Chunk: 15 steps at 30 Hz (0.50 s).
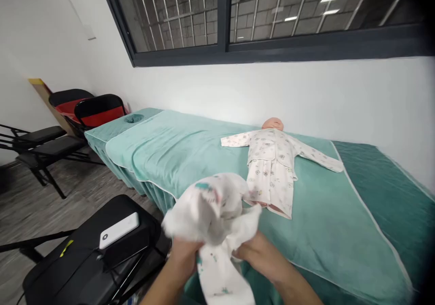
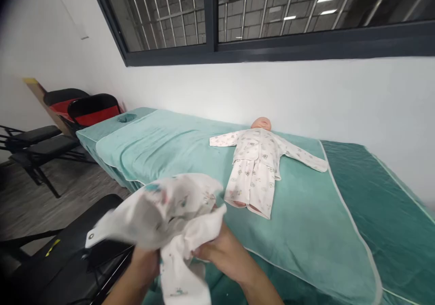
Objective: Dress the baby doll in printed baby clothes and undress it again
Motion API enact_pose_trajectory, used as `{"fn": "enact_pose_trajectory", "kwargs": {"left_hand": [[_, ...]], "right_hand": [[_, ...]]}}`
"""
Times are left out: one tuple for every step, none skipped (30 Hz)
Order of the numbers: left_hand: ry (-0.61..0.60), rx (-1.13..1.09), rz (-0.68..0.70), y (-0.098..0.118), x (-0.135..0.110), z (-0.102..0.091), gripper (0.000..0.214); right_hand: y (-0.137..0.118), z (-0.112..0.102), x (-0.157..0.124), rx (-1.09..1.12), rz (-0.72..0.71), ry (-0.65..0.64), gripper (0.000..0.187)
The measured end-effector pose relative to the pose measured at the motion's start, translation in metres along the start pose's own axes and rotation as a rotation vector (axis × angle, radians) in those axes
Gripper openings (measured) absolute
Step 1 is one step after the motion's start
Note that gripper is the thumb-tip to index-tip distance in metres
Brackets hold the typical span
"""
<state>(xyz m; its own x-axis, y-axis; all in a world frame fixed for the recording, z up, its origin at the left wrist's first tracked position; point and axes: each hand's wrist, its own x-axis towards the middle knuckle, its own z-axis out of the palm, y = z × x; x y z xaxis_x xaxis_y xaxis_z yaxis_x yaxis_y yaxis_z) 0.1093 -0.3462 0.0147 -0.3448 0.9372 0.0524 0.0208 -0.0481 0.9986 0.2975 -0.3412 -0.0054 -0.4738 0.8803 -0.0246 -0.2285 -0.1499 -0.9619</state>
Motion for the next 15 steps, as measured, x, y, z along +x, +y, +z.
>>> {"fn": "enact_pose_trajectory", "kwargs": {"left_hand": [[-0.081,0.013,0.009,0.001,-0.003,0.016,0.046],[-0.158,0.046,0.051,0.001,-0.005,0.029,0.043],[-0.22,0.098,0.12,0.0,-0.006,0.039,0.04],[-0.269,0.15,0.194,-0.001,-0.007,0.048,0.038],[-0.302,0.193,0.262,-0.003,-0.007,0.054,0.039],[-0.327,0.215,0.311,-0.006,-0.008,0.059,0.04],[-0.36,0.218,0.334,-0.01,-0.01,0.062,0.043],[-0.41,0.211,0.336,-0.013,-0.012,0.064,0.045],[-0.468,0.204,0.332,-0.017,-0.014,0.064,0.047],[-0.524,0.204,0.33,-0.021,-0.016,0.062,0.048],[-0.57,0.215,0.332,-0.024,-0.018,0.059,0.049],[-0.601,0.236,0.333,-0.029,-0.019,0.054,0.048],[-0.623,0.264,0.329,-0.034,-0.02,0.048,0.046],[-0.638,0.297,0.321,-0.041,-0.02,0.041,0.044],[-0.65,0.331,0.305,-0.05,-0.021,0.033,0.04]], "right_hand": [[-0.003,0.003,0.001,0.131,0.023,0.006,0.085],[-0.003,0.006,-0.002,0.245,0.042,0.04,0.085],[-0.002,0.009,-0.007,0.333,0.049,0.104,0.086],[-0.001,0.012,-0.012,0.391,0.042,0.184,0.085],[0.0,0.015,-0.016,0.423,0.022,0.271,0.082],[0.0,0.017,-0.019,0.436,-0.003,0.351,0.077],[-0.001,0.017,-0.021,0.437,-0.031,0.415,0.073],[-0.003,0.014,-0.021,0.431,-0.054,0.466,0.069],[-0.008,0.009,-0.022,0.415,-0.065,0.507,0.067],[-0.013,0.001,-0.023,0.384,-0.063,0.557,0.064],[-0.021,-0.009,-0.025,0.339,-0.053,0.618,0.062],[-0.03,-0.023,-0.029,0.281,-0.036,0.682,0.061],[-0.041,-0.039,-0.034,0.215,-0.029,0.809,0.059],[-0.054,-0.056,-0.042,0.152,-0.032,0.891,0.058],[-0.068,-0.075,-0.05,0.087,-0.058,0.958,0.057]]}}
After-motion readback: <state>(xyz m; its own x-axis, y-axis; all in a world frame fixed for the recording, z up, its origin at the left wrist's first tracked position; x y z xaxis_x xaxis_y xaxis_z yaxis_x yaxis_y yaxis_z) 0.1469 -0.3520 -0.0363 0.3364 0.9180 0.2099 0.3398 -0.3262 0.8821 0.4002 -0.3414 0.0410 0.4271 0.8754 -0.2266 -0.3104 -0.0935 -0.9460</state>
